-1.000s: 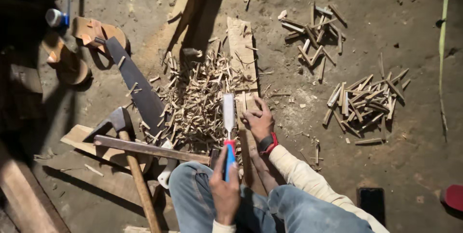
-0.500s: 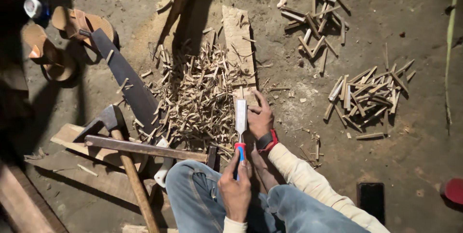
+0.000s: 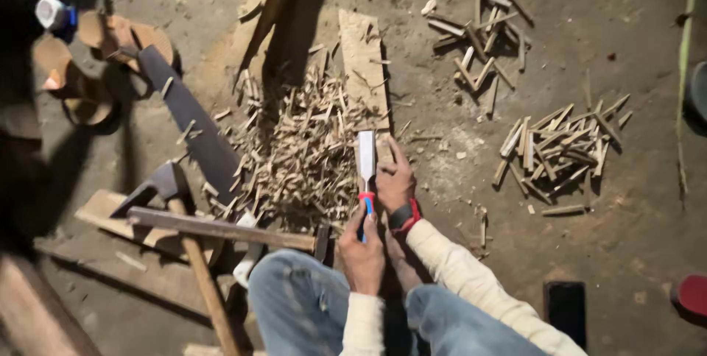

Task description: The person uses a chisel to shave and shape a small wooden stick held between their feet. They repeatedly scrape the wood to remove shavings and occasionally apply glue to the stick.

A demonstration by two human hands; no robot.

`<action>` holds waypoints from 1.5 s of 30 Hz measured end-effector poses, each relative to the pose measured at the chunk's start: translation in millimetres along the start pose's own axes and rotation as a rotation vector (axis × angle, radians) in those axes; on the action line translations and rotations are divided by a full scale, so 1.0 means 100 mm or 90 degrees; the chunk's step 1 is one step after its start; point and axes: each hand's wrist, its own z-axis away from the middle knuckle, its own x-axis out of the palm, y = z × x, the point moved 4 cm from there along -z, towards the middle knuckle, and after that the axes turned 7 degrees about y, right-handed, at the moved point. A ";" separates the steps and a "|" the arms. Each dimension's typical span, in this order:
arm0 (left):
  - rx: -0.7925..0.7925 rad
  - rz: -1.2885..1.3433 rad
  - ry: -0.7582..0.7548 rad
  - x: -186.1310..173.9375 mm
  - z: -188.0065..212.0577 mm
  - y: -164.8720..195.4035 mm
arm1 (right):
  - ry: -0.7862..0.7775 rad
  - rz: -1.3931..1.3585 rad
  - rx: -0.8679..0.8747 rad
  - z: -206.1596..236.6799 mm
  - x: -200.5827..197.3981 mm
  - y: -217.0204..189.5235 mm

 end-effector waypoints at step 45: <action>-0.220 0.263 -0.052 -0.51 0.22 -0.42 | -0.010 -0.297 0.045 0.01 0.06 -0.03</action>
